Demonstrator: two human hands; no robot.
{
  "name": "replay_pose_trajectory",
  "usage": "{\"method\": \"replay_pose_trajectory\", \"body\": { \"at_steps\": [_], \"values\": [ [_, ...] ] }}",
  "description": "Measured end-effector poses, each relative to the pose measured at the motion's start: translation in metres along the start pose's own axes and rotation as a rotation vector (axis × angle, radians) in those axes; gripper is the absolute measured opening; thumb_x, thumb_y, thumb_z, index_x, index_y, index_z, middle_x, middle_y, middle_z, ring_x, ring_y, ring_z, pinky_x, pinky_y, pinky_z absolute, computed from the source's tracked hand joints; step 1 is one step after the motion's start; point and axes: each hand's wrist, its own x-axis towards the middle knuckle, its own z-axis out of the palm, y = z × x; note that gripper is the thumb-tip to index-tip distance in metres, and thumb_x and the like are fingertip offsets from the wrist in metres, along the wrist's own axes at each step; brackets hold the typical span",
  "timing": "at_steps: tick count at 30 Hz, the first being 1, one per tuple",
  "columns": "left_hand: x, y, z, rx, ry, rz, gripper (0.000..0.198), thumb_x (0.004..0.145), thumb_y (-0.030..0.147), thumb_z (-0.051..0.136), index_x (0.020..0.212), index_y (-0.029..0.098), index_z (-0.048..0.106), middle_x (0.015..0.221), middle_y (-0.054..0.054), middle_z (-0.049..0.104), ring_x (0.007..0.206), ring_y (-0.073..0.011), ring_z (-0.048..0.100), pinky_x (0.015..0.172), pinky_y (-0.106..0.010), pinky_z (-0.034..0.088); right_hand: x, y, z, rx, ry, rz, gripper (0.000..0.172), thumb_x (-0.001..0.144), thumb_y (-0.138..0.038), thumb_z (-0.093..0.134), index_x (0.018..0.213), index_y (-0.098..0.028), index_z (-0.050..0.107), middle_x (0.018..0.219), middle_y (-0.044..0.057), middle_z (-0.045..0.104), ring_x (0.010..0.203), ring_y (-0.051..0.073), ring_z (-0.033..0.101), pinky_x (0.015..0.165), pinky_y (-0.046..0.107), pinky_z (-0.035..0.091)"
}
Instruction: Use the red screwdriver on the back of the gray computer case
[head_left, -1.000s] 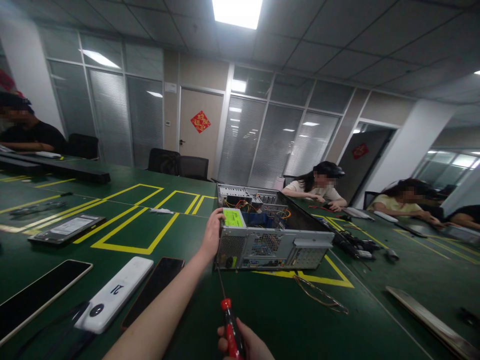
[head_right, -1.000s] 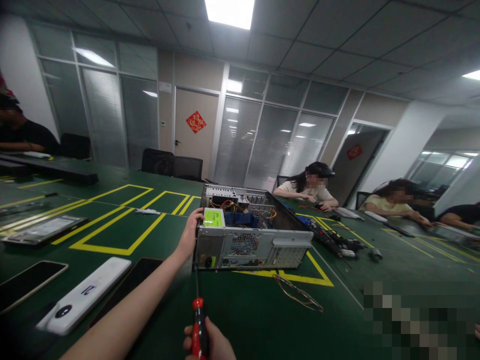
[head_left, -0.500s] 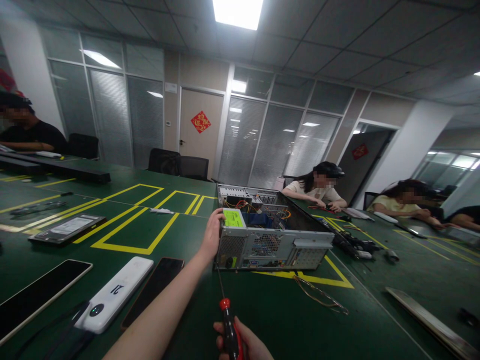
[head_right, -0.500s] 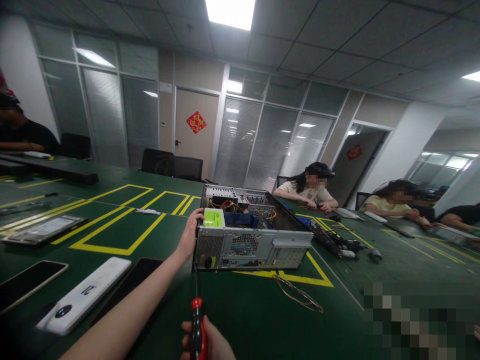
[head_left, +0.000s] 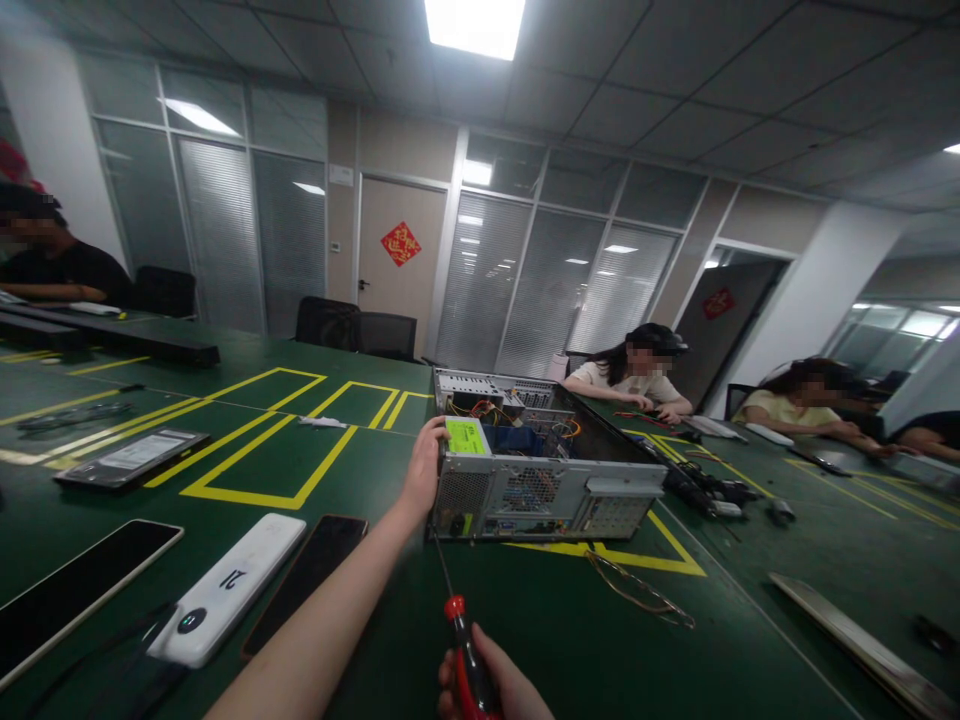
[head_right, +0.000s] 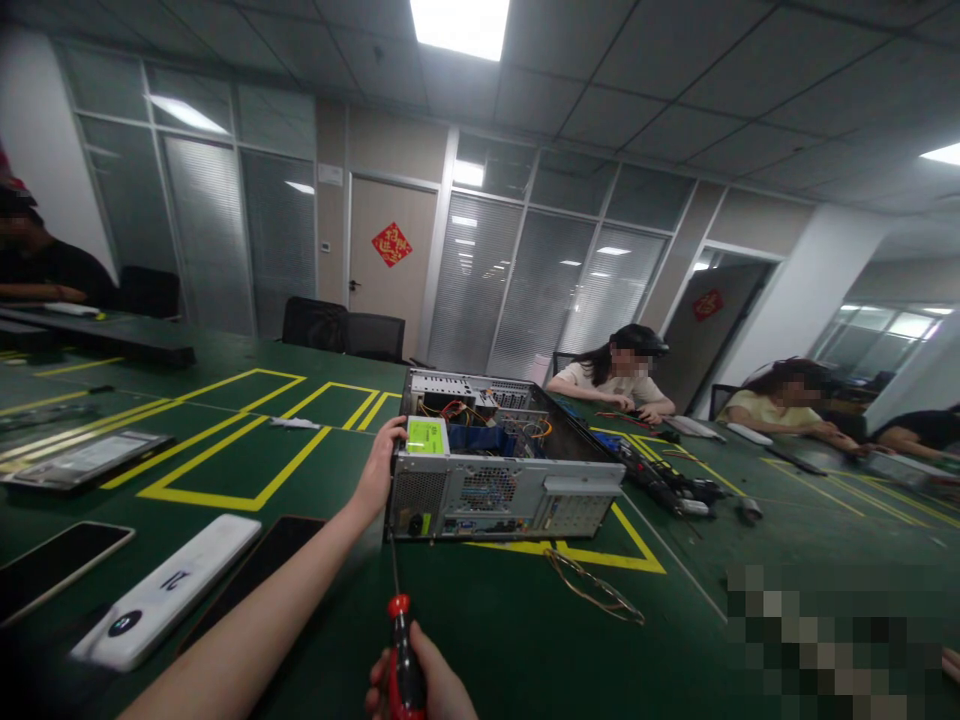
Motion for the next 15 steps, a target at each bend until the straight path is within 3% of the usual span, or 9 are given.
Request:
{"method": "replay_pose_trajectory", "body": {
  "at_steps": [2, 6, 11, 13, 15],
  "values": [
    [-0.0001, 0.0005, 0.0, 0.002, 0.001, -0.004, 0.04, 0.098, 0.048, 0.027, 0.097, 0.024, 0.06, 0.134, -0.007, 0.056, 0.13, -0.0212, 0.049, 0.114, -0.041, 0.036, 0.0005, 0.0003, 0.0012, -0.012, 0.01, 0.019, 0.046, 0.098, -0.04, 0.042, 0.073, -0.01, 0.067, 0.058, 0.005, 0.063, 0.046, 0.009, 0.055, 0.046, 0.016, 0.041],
    [-0.0002, 0.001, 0.0002, 0.004, 0.003, -0.007, 0.04, 0.098, 0.047, 0.027, 0.097, 0.024, 0.06, 0.135, -0.008, 0.055, 0.131, -0.0215, 0.049, 0.115, -0.042, 0.035, -0.002, -0.0031, 0.0023, -0.009, 0.017, 0.042, 0.057, 0.102, -0.037, 0.025, 0.079, -0.008, 0.068, 0.05, 0.002, 0.057, 0.033, 0.005, 0.04, 0.037, 0.014, 0.029],
    [0.0001, 0.0002, 0.0002, 0.003, -0.017, -0.009, 0.043, 0.098, 0.05, 0.025, 0.098, 0.023, 0.059, 0.136, -0.008, 0.054, 0.132, -0.0205, 0.048, 0.116, -0.041, 0.034, -0.0049, -0.004, 0.0012, -0.018, 0.013, 0.062, 0.043, 0.098, -0.035, 0.047, 0.064, -0.013, 0.062, 0.043, -0.002, 0.05, 0.029, 0.003, 0.033, 0.033, 0.012, 0.021],
    [0.0003, -0.0004, 0.0002, 0.003, -0.014, -0.002, 0.043, 0.098, 0.051, 0.025, 0.098, 0.023, 0.058, 0.135, -0.008, 0.054, 0.132, -0.0206, 0.048, 0.116, -0.041, 0.034, -0.0047, -0.0025, 0.001, -0.019, 0.021, 0.061, 0.046, 0.098, -0.034, 0.047, 0.06, -0.011, 0.062, 0.041, -0.002, 0.049, 0.031, 0.003, 0.037, 0.034, 0.011, 0.024],
    [0.0004, -0.0011, 0.0003, 0.004, -0.009, 0.002, 0.044, 0.098, 0.052, 0.025, 0.098, 0.022, 0.059, 0.135, -0.008, 0.054, 0.131, -0.0207, 0.048, 0.116, -0.041, 0.034, -0.0032, -0.0006, 0.0014, 0.006, 0.038, 0.032, 0.048, 0.098, -0.038, 0.047, 0.061, -0.011, 0.063, 0.047, 0.001, 0.055, 0.039, 0.005, 0.05, 0.04, 0.011, 0.035]
  ]
}}
